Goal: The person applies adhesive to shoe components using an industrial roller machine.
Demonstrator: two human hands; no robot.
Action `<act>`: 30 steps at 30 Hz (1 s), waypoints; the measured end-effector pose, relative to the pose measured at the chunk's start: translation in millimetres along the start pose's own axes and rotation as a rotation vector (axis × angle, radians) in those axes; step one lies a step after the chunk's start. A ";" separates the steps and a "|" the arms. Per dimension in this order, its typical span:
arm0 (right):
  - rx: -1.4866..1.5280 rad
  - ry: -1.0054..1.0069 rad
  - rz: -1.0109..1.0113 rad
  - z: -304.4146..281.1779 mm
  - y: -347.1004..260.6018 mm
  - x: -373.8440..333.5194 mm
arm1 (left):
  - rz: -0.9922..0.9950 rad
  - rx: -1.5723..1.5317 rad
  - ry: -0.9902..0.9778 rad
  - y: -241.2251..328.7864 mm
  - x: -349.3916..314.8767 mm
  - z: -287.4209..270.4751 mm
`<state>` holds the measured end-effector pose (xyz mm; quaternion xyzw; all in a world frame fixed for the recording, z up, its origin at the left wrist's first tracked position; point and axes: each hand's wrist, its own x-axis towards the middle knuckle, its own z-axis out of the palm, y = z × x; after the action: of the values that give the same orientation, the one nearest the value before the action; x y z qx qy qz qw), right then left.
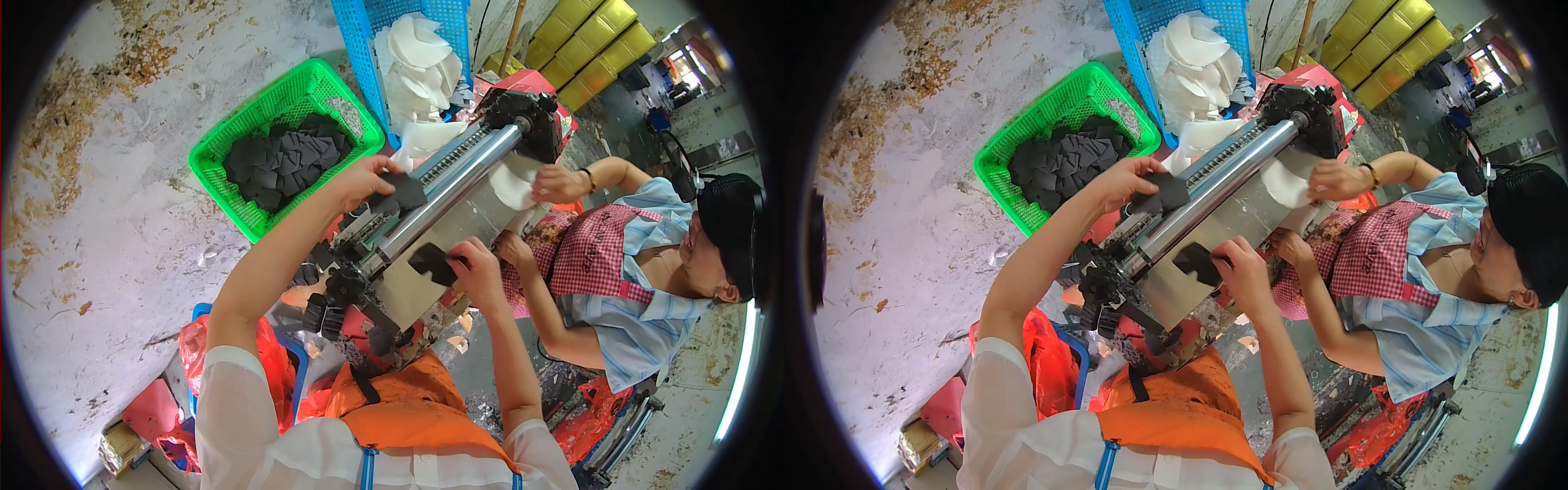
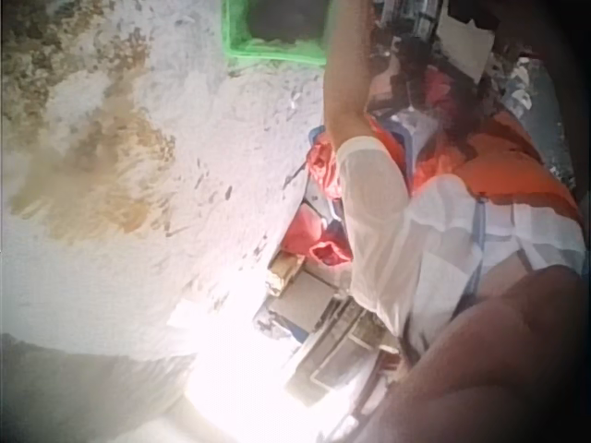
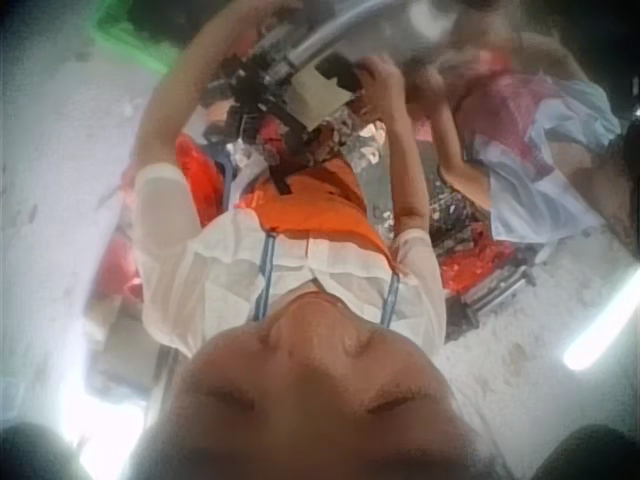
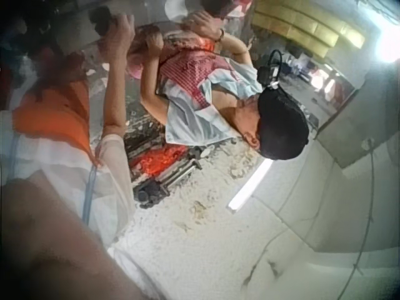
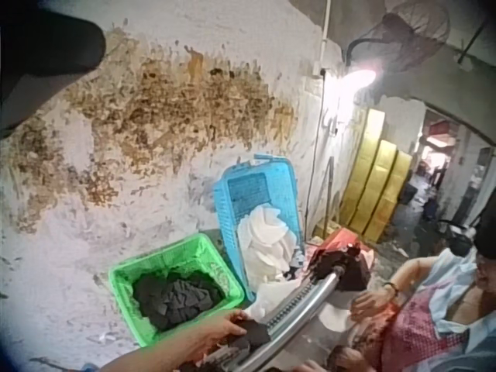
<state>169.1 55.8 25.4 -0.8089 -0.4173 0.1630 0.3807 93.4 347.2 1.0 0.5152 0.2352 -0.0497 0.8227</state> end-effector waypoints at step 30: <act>-0.251 -0.728 -0.166 169.4 90.9 -146.6 | 0.584 0.392 0.799 -8.2 -34.1 -161.2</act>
<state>32.9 -12.9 -162.2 -0.7021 -0.6056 0.3556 0.1177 6.5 478.3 -48.6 0.6819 0.3634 0.3384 0.5370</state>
